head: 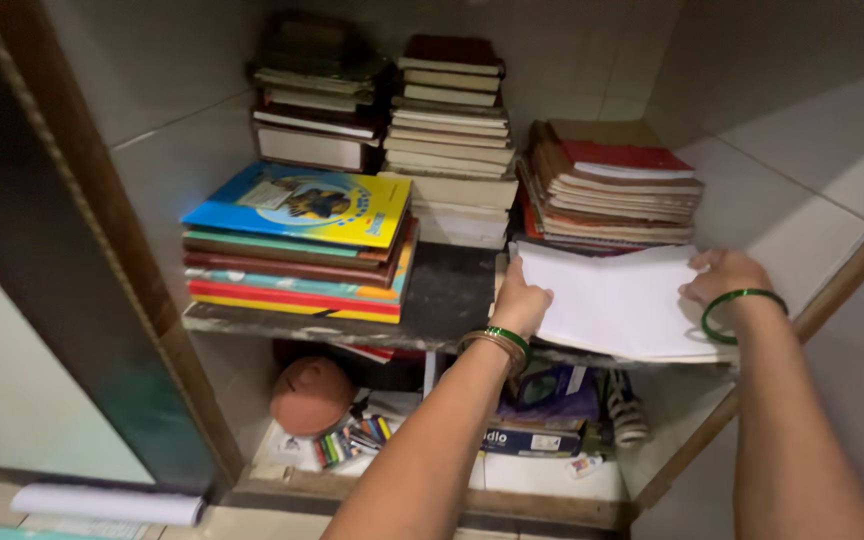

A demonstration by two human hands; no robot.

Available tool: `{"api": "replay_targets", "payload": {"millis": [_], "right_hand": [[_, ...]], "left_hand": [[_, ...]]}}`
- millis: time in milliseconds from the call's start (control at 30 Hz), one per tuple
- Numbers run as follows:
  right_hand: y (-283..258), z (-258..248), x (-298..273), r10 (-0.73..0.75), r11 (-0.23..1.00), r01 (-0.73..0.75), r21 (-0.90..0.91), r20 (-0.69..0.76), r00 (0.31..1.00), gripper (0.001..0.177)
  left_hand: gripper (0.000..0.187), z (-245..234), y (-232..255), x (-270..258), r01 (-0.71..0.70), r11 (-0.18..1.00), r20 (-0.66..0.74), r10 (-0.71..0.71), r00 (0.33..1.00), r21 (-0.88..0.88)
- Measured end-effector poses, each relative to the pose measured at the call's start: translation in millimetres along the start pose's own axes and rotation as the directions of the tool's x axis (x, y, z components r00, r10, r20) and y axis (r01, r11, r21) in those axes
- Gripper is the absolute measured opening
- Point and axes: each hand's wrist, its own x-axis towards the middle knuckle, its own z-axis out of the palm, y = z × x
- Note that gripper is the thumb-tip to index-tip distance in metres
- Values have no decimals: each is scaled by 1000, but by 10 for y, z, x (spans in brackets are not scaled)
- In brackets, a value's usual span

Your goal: The person sits on the floor and organizes a pile of papers, notebooks, and books. They sort through the items, stack them, and place them onto a nearby bookshelf.

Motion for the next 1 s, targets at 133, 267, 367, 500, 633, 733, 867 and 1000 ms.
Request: {"api": "replay_targets", "payload": {"millis": [133,267,367,500,633,733,867,1000], "right_hand": [[125,240,234,-135,982,118,-149,-106,985,50],[241,463,376,-205,940,174,-293,-77,976,48],[203,592,446,-256,812,231,-537,29,966,42],[50,698,264,-167,746,109,-657,-27,986,44],[-223,687,2,-261,786,265,-559,90,961,59],[-376,744,-109,-188,829,264,-493,198,962,69],[-323,761,-116,-159,853,237,-466,200,967,69],[-212,816,-48,-168,873,226,-433,169,971,69]], "left_hand": [[85,17,-18,108,87,970,39,-98,994,227],[85,12,51,154,128,914,44,-157,987,386],[85,50,111,152,39,838,40,-73,997,544],[79,37,146,37,88,711,26,-148,989,698],[79,16,151,-68,6,660,65,-83,994,751],[88,33,168,-43,22,642,108,-163,981,766],[99,-23,165,-63,-43,622,195,-178,964,782],[111,-95,197,-92,-118,625,272,-157,950,771]]}}
